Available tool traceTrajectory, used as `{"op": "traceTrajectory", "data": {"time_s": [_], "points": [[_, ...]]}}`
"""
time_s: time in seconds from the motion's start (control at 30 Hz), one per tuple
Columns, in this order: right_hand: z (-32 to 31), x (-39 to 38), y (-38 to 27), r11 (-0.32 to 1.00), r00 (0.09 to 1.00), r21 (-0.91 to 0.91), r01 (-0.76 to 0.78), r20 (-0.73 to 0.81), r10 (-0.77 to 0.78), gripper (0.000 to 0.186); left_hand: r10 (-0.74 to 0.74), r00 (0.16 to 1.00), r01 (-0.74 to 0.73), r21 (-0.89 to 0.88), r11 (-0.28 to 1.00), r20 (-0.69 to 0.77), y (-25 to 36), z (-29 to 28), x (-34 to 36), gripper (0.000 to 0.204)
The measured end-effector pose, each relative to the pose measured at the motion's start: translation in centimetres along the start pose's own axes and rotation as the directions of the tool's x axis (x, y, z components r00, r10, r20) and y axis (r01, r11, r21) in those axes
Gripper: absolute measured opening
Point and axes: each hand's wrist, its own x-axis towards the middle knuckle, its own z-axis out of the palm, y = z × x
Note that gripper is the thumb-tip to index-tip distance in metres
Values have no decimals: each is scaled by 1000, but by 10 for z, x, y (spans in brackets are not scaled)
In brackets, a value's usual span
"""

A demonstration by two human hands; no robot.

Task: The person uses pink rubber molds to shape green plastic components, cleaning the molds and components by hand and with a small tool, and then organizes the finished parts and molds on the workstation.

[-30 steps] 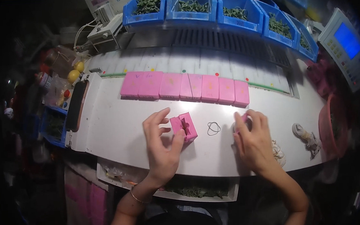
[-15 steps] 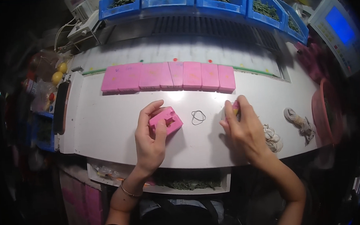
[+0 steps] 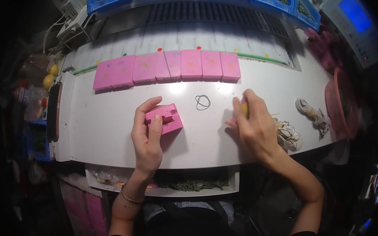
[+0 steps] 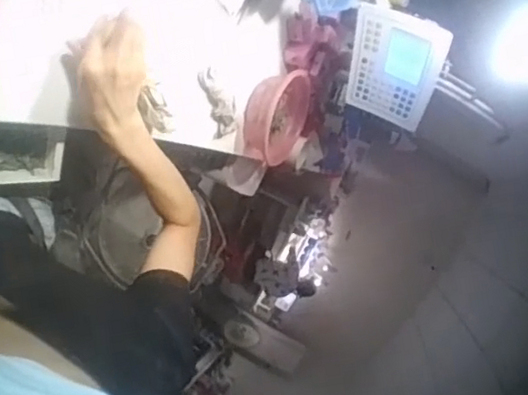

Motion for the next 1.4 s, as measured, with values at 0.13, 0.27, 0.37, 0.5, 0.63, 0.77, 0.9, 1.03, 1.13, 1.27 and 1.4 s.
{"op": "traceTrajectory", "data": {"time_s": [0.13,0.27,0.37,0.5,0.63,0.77,0.9,1.03,1.13,1.27,1.4], "points": [[8,-6,-25,975,997,204,82,-2,-83,44,-43,999,43,-80,996,4,-5,4,-2,32],[8,4,-25,900,999,433,-43,13,41,45,-56,997,65,-159,985,60,-10,11,-2,36],[-9,33,-35,636,979,745,-200,127,160,46,-46,992,67,-182,981,117,-11,13,0,40],[1,62,-25,348,886,830,-435,463,2,26,-14,993,31,-148,988,119,-15,14,-1,45],[-8,85,-25,218,690,664,-715,721,63,22,190,977,-191,9,982,94,-16,9,-4,55],[31,86,-17,5,824,826,-563,562,72,23,246,951,-284,219,933,185,-8,7,-15,58],[34,94,-12,15,764,764,-645,645,38,23,177,949,-202,72,977,262,-6,7,-12,65],[18,82,-10,164,804,788,-593,590,74,25,81,951,-125,132,983,299,-3,-2,-9,68],[-17,51,9,783,954,564,-265,271,127,50,93,943,-153,167,974,319,-4,-9,-6,73],[-35,-5,42,824,856,405,-396,488,172,72,40,918,-138,225,965,395,0,-8,-2,80],[-39,4,25,781,813,433,-450,561,158,83,88,923,-164,176,971,375,-5,-10,0,84]]}}
